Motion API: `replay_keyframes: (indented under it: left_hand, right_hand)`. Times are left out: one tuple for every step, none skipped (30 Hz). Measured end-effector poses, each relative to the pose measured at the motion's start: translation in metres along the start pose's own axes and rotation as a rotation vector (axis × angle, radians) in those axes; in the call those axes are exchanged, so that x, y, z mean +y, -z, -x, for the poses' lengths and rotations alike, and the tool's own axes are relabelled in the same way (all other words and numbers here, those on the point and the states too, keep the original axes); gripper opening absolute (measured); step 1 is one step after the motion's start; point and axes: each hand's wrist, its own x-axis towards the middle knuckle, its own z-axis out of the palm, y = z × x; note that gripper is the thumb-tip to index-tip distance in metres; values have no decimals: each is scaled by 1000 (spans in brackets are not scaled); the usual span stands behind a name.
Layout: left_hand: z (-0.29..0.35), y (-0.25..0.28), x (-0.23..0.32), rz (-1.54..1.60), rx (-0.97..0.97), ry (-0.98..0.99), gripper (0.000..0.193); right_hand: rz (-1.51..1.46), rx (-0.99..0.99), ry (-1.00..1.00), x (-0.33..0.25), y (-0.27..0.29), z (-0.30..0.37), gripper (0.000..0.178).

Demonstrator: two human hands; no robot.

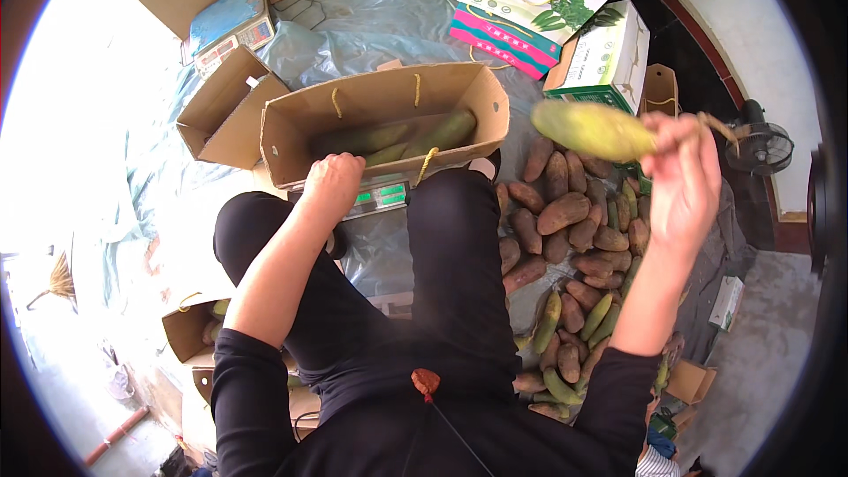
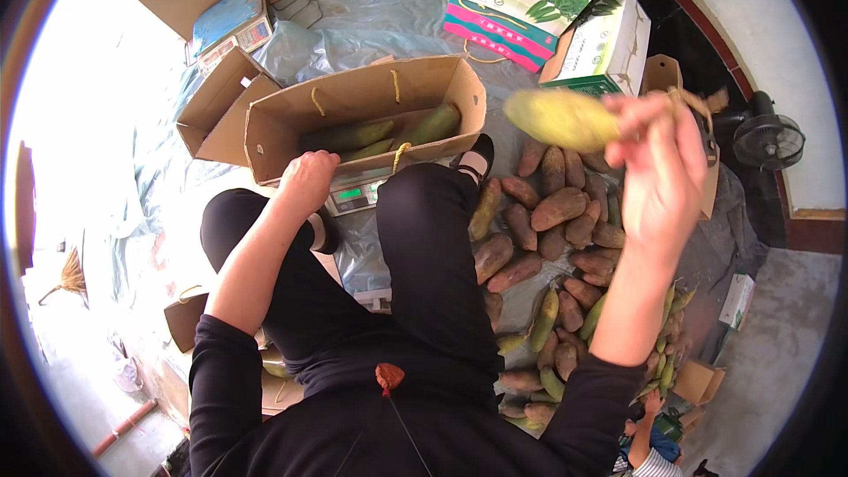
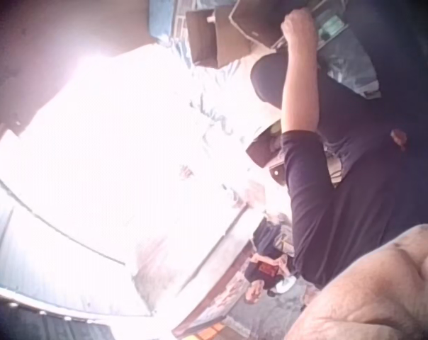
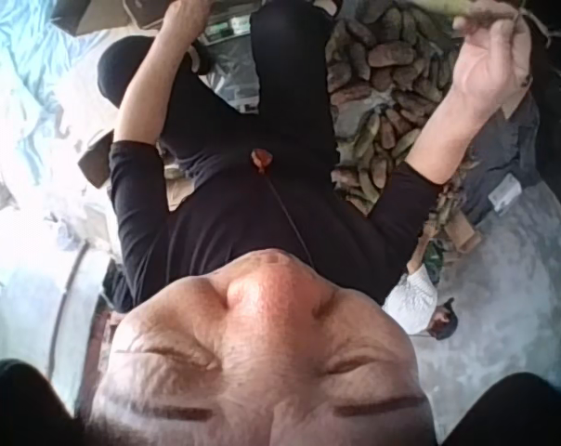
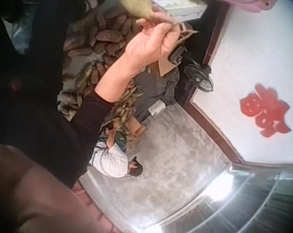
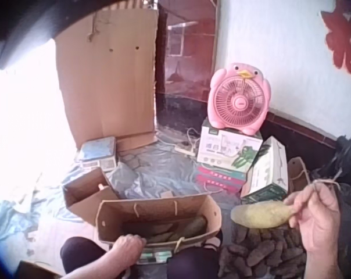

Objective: Sort and pack papayas or similar produce into a paper bag for weighing and packaging.

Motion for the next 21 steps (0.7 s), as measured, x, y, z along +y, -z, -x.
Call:
replay_keyframes:
  left_hand:
    - [0,0,0,-3,-1,0,15]
    - [1,1,-1,-2,-8,10,16]
    - [1,2,-1,0,-16,18,16]
    - [1,1,-1,0,-18,14,16]
    - [0,0,-1,1,-13,10,16]
    - [2,0,-2,0,-10,15,16]
    - [-1,0,0,2,-11,5,16]
    - [-1,0,1,-2,-12,4,16]
    - [-1,0,0,-6,-14,8,16]
    - [-1,-1,0,-6,-19,4,16]
    - [-1,0,1,-3,-9,-3,16]
    - [-1,1,1,0,0,-12,17]
    - [-1,0,0,2,-10,-10,17]
    - [0,0,-1,-9,-20,6,18]
    - [0,0,-1,-19,-30,20,18]
    - [-1,0,-1,-16,-40,13,18]
    - [-3,0,-1,-42,-37,-8,16]
    - [-4,-1,-1,-68,-33,-31,14]
    - [-3,-3,-2,-68,-3,-37,13]
    - [-1,-2,-3,-68,-15,-41,13]
    - [1,0,-4,-55,-21,-18,13]
  right_hand:
    - [-47,-24,-7,7,-12,-10,22]
    - [-93,-50,-14,13,-26,-21,22]
    - [-155,-83,-42,23,-38,-31,21]
    - [-213,-112,-71,36,-50,-39,20]
    - [-250,-109,-108,49,-61,-46,20]
    - [-294,-112,-146,66,-73,-51,19]
    - [-294,-96,-181,81,-81,-55,19]
    - [-301,-84,-218,97,-91,-58,19]
    - [-282,-79,-234,109,-103,-58,19]
    - [-258,-71,-250,120,-113,-58,19]
    - [-250,-83,-242,130,-122,-59,18]
    - [-192,-41,-257,138,-133,-57,18]
    - [-121,-84,-261,150,-143,-54,18]
    - [-50,-128,-264,161,-150,-51,19]
    - [143,-262,-265,170,-152,-48,20]
    - [340,-393,-266,177,-154,-44,23]
    - [205,-387,-229,184,-158,-38,27]
    - [207,-377,-241,188,-150,-35,27]
    - [221,-375,-219,180,-144,-33,27]
    - [231,-374,-194,175,-136,-31,28]
    - [135,-357,-236,179,-125,-31,28]
